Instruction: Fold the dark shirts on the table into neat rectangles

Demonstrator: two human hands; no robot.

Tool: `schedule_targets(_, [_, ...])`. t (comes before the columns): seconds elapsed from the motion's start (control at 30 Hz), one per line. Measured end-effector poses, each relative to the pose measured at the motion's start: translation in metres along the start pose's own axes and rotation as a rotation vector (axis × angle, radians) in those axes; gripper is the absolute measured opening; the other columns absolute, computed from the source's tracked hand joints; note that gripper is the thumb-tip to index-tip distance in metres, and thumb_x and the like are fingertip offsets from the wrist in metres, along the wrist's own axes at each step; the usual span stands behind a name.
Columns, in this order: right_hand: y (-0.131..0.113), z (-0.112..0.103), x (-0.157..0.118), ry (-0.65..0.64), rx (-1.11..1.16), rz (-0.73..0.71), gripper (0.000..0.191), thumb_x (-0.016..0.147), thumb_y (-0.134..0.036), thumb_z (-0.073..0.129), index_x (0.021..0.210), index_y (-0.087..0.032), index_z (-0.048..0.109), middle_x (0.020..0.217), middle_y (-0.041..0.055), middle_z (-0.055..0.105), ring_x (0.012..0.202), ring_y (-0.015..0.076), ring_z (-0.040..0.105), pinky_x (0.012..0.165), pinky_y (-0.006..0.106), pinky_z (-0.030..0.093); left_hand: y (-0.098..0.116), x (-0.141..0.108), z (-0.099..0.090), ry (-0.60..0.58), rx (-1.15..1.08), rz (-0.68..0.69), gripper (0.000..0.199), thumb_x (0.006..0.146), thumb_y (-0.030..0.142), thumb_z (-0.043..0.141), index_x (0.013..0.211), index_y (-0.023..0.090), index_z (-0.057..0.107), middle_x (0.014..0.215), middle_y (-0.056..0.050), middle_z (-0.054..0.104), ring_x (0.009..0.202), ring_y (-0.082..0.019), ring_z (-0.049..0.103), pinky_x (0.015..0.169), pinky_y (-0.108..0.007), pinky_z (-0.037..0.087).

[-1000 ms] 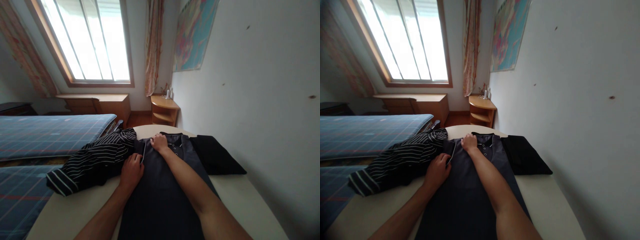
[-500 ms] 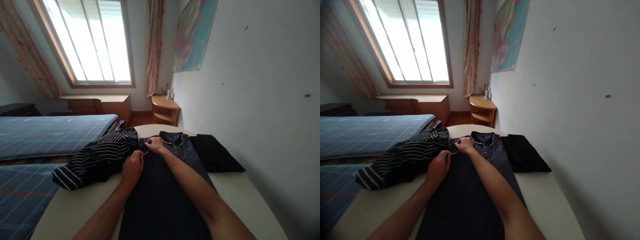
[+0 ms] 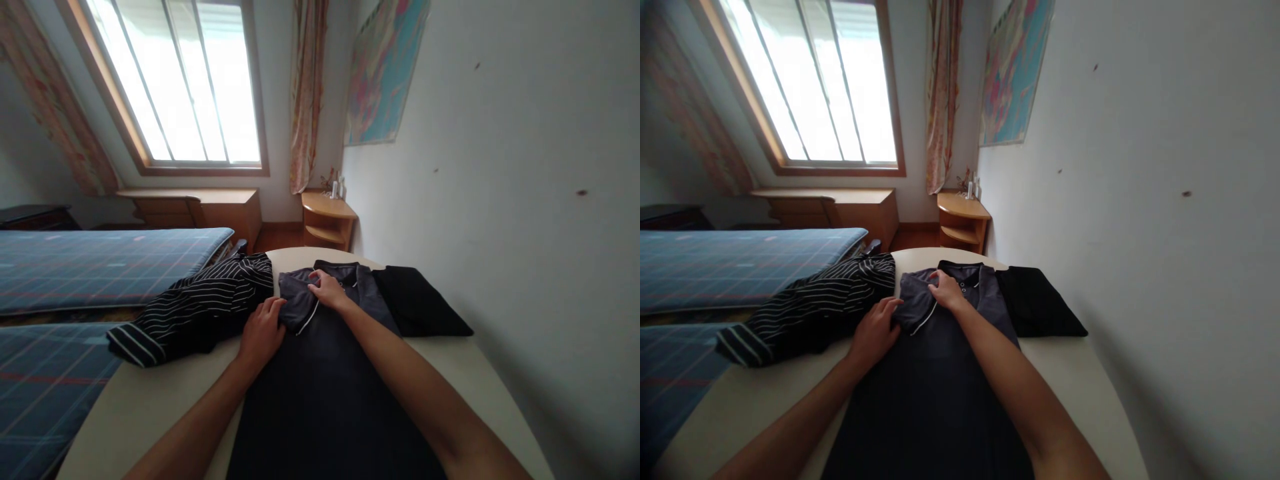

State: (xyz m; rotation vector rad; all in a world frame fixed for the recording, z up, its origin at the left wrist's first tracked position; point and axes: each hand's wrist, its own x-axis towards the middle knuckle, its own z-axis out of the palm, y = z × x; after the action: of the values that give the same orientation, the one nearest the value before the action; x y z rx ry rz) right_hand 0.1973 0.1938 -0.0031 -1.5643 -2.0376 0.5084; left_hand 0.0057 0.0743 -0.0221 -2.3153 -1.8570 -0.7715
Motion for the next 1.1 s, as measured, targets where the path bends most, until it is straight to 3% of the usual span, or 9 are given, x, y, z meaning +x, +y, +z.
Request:
schedule_targets(0.1, [0.003,-0.001,-0.004,-0.032,0.022,-0.037,0.032,0.083,-0.016,0.065,0.114,-0.023,0.067,0.1,0.0026,0.073,0.091,0.0182,0.068,0.082,0.026,0.048,-0.006,-0.004,-0.003,-0.023,0.011,-0.006,0.038,0.082,0.004,0.051,0.116,0.02,0.059,0.119,-0.008,0.063,0.109,-0.025,0.057,0.097,-0.036,0.046])
schedule_targets(0.3, [0.004,-0.004,-0.008,-0.035,0.02,-0.076,0.028,0.084,-0.012,0.062,0.11,-0.019,0.069,0.1,0.0038,0.074,0.092,0.0171,0.068,0.086,0.026,0.049,-0.017,-0.008,-0.005,-0.042,-0.016,-0.063,0.021,0.086,0.009,0.052,0.098,0.022,0.062,0.105,-0.005,0.065,0.101,-0.024,0.058,0.088,-0.035,0.049])
schedule_targets(0.47, [0.005,-0.003,-0.01,-0.061,-0.004,-0.088,0.034,0.081,-0.011,0.061,0.112,-0.02,0.069,0.106,0.0037,0.073,0.096,0.0172,0.068,0.086,0.025,0.05,-0.015,-0.008,-0.006,-0.036,-0.032,-0.003,0.031,0.087,0.012,0.055,0.112,0.026,0.066,0.106,-0.005,0.066,0.104,-0.024,0.058,0.09,-0.034,0.049])
schedule_targets(0.6, [0.004,-0.001,-0.007,-0.065,-0.089,-0.04,0.029,0.084,-0.018,0.06,0.111,-0.022,0.069,0.1,0.0033,0.075,0.093,0.0185,0.069,0.084,0.027,0.05,-0.02,-0.008,-0.006,-0.021,-0.085,-0.006,0.028,0.093,0.017,0.05,0.109,0.026,0.071,0.102,-0.005,0.065,0.1,-0.023,0.059,0.089,-0.035,0.049])
schedule_targets(0.77, [-0.013,0.01,0.012,-0.035,-0.224,-0.036,0.027,0.091,-0.035,0.054,0.11,-0.024,0.069,0.106,0.0045,0.075,0.102,0.0224,0.067,0.088,0.033,0.048,-0.028,-0.009,0.0,0.003,-0.184,-0.04,0.034,0.09,0.012,0.047,0.104,0.025,0.074,0.107,-0.006,0.062,0.099,-0.022,0.06,0.091,-0.034,0.049])
schedule_targets(1.0, [-0.041,0.039,0.048,-0.095,-0.225,-0.078,0.042,0.094,-0.041,0.052,0.134,-0.028,0.057,0.123,0.0046,0.07,0.114,0.0227,0.062,0.094,0.034,0.046,-0.031,-0.011,0.007,0.035,-0.269,-0.079,0.029,0.087,0.013,0.051,0.098,0.023,0.075,0.104,-0.006,0.063,0.096,-0.022,0.061,0.091,-0.036,0.049])
schedule_targets(1.1, [-0.047,0.051,0.057,-0.111,-0.224,-0.073,0.038,0.097,-0.04,0.048,0.132,-0.032,0.06,0.125,0.0025,0.069,0.117,0.0217,0.06,0.098,0.034,0.044,-0.032,-0.012,0.008,0.031,-0.288,-0.083,0.029,0.086,0.013,0.05,0.097,0.022,0.075,0.104,-0.006,0.064,0.097,-0.022,0.061,0.092,-0.036,0.049])
